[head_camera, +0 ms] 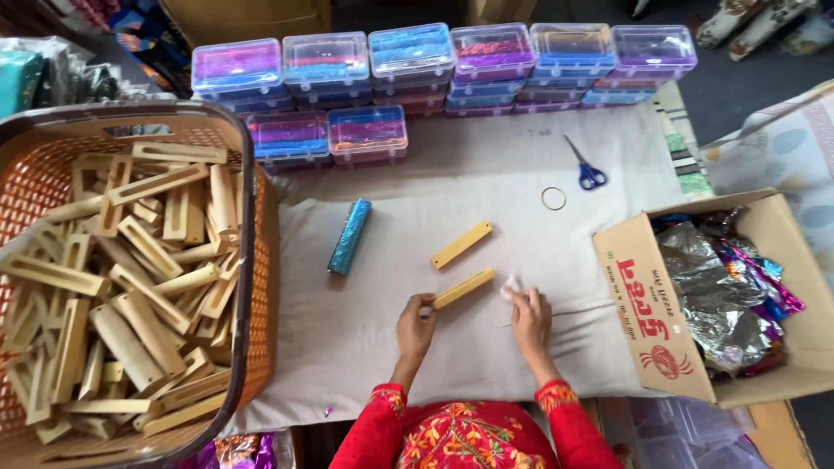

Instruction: The recorder is seen assembling, wrapping, and organizing small wooden components, possibly for instruments or toys.

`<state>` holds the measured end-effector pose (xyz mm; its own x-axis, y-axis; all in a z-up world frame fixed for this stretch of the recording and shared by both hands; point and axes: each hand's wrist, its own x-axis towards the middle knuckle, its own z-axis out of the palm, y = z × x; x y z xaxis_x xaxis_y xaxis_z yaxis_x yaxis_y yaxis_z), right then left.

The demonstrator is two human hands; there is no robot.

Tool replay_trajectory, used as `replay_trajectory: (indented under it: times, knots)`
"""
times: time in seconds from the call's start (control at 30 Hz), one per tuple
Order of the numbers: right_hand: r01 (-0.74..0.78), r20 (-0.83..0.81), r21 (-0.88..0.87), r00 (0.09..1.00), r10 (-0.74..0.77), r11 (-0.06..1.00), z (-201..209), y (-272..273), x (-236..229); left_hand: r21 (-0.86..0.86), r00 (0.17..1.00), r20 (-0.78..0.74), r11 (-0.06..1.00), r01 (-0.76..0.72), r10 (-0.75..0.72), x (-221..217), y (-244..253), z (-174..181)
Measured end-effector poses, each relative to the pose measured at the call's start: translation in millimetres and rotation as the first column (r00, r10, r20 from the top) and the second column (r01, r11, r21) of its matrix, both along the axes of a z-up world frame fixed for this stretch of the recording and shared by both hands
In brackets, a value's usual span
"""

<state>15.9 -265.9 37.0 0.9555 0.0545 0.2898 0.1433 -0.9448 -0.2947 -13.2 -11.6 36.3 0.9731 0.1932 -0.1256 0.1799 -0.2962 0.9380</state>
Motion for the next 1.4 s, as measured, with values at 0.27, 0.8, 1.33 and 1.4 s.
replay_trajectory:
  times: [0.27, 0.8, 1.33, 1.4]
  knots:
    - [0.079, 0.058, 0.155, 0.994, -0.089, 0.985, 8, 13, -22, 0.497, 0.952, 0.242, 0.867, 0.046, -0.190, -13, 5, 16]
    - [-0.070, 0.131, 0.396, 0.991, 0.019, 0.915, 48, 57, 7, -0.589, 0.907, -0.389, 0.801, -0.109, -0.163, 14, 12, -30]
    - [-0.190, 0.018, 0.160, 0.982, 0.189, 0.969, 5, 59, 15, -0.618, 0.900, -0.409, 0.772, -0.150, -0.153, 17, 15, -46]
    - [-0.266, -0.005, 0.103, 0.964, 0.267, 0.959, -10, 82, -2, -0.638, 0.901, -0.404, 0.754, -0.153, -0.159, 19, 15, -45]
